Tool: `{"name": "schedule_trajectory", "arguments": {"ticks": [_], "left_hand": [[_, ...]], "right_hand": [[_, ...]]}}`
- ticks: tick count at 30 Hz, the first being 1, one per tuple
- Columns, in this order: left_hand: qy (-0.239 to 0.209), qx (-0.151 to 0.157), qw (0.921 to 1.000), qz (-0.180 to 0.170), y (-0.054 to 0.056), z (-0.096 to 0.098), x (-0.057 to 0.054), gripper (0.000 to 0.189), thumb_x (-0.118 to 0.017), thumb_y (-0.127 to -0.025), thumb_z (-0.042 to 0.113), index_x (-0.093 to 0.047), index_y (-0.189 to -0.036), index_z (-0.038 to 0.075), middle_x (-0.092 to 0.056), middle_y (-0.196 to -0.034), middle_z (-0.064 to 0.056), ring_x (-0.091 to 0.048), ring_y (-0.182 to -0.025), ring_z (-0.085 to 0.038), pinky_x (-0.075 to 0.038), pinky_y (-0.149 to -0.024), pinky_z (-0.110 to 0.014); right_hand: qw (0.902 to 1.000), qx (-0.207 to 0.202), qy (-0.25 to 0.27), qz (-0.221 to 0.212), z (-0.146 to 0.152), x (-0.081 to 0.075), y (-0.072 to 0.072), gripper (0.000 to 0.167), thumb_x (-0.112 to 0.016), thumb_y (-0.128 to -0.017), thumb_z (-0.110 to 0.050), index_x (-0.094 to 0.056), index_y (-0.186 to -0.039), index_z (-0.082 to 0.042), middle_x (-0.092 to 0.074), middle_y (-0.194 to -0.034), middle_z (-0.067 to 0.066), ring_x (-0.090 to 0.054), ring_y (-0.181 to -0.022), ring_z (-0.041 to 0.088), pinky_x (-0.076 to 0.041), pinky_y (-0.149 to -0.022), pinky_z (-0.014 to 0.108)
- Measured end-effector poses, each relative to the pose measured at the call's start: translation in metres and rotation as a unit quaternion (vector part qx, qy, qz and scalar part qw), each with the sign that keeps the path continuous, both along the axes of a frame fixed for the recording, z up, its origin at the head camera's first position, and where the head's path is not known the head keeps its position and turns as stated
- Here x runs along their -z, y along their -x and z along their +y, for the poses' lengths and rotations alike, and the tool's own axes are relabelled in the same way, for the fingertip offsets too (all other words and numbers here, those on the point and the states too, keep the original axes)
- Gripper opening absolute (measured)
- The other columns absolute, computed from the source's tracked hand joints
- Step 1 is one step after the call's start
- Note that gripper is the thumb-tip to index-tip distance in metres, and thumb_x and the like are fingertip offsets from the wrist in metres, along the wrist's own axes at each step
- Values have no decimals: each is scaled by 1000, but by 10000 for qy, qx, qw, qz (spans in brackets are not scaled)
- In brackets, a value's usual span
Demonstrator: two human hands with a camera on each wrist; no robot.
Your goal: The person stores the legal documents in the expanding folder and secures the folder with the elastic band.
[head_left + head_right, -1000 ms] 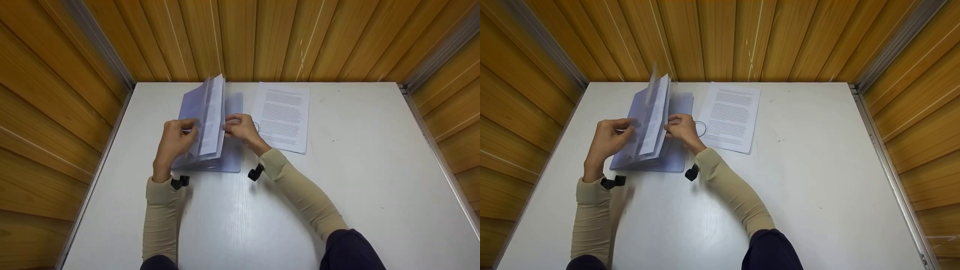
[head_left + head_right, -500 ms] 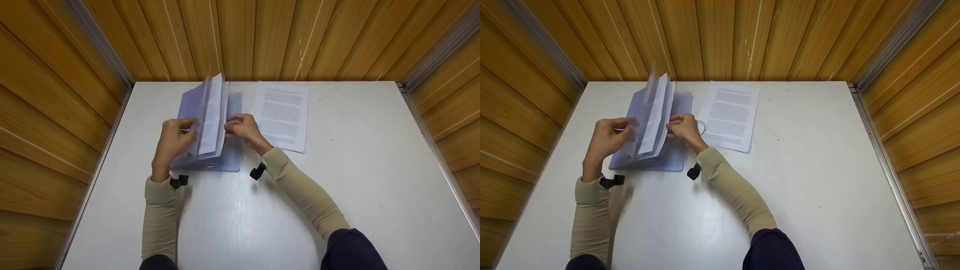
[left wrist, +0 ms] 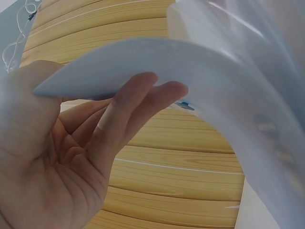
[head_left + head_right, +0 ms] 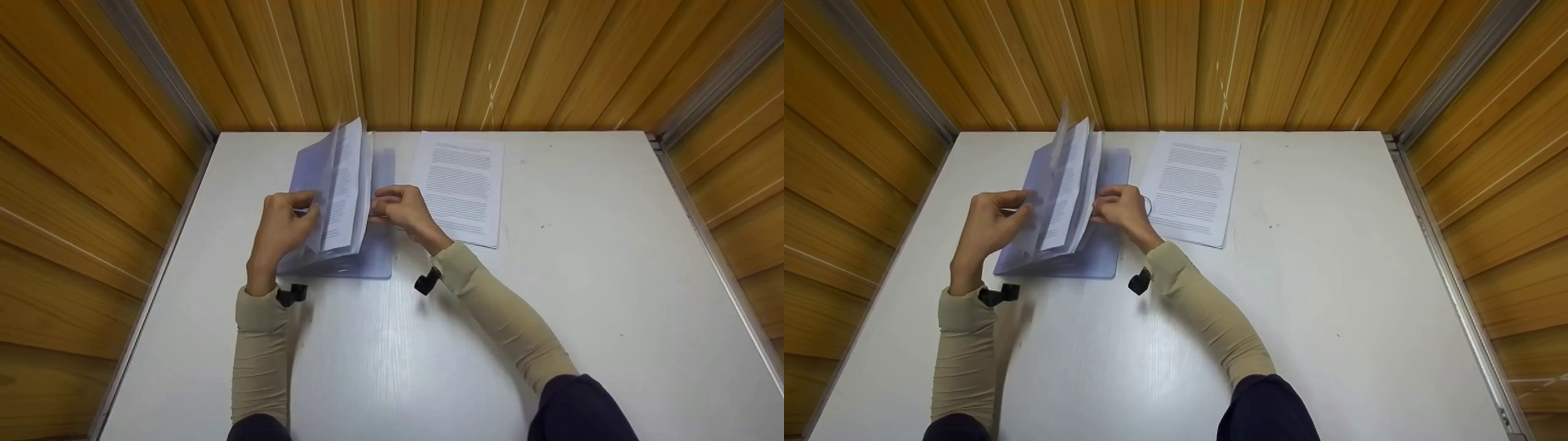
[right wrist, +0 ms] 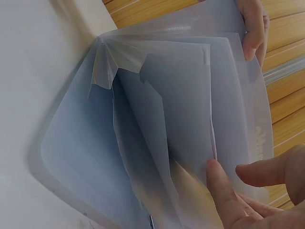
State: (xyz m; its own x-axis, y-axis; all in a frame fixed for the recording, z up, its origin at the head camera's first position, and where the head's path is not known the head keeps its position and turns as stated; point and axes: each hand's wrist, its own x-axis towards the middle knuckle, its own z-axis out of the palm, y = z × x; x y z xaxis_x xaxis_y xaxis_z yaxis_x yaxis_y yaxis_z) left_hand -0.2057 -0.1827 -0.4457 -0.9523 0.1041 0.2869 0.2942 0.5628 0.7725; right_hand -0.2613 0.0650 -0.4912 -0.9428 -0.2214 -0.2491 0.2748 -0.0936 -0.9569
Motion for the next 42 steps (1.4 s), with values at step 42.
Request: {"name": "schedule_trajectory", "arguments": {"ticks": [42], "left_hand": [[-115,158,9998,4,0,3,3,33,-62,-94,0,-76,-122,-7,-76,-120,-26,-77,-105,-37,-63,-85,-53]], "right_hand": [[9455,316,-2851,1538,111,-18,4,51,-79,-96,-20,-64,-140,1,-69,-133,19,-71,-120,35,-59,-101,45]]}}
